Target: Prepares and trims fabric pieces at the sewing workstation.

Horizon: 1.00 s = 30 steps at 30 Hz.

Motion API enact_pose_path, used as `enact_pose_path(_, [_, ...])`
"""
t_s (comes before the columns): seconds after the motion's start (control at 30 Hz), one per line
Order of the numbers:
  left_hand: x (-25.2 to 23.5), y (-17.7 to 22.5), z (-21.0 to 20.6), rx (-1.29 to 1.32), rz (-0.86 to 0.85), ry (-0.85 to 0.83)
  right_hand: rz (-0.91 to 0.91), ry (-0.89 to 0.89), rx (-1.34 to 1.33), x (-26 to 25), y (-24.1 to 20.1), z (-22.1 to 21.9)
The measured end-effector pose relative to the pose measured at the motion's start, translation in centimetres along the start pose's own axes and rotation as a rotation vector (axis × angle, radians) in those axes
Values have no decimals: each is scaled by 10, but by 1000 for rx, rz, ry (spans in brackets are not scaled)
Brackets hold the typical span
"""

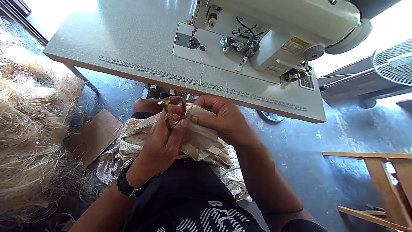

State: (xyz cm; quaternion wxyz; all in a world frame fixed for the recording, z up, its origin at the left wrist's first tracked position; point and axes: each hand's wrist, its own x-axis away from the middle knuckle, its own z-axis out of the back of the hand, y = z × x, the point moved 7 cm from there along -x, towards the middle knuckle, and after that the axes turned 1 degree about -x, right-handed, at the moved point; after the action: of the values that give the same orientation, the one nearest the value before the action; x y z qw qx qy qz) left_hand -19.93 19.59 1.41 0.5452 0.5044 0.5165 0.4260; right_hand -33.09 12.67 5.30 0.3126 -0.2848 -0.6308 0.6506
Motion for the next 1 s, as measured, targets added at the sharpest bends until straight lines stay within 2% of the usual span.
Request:
enact_pose_path(0.1, [2, -1, 0, -103, -26, 51, 12, 22, 39, 1, -2, -1])
enact_pose_path(0.2, [3, -1, -2, -74, -62, 86, 47, 33, 0, 3, 0, -3])
enact_pose_path(0.33, [1, -2, -4, 9, -63, 53, 74, -13, -27, 5, 6, -6])
enact_pose_path(0.57, [-3, -3, 1, -81, -49, 45, 99, -55, 43, 7, 4, -9])
enact_pose_path(0.77, [-4, -4, -2, 243, 20, -62, 65, -160, -106, 1, 16, -8])
enact_pose_path(1.0, [-4, -6, -5, 461, 78, -114, 9, -231, -315, -3, 26, -10])
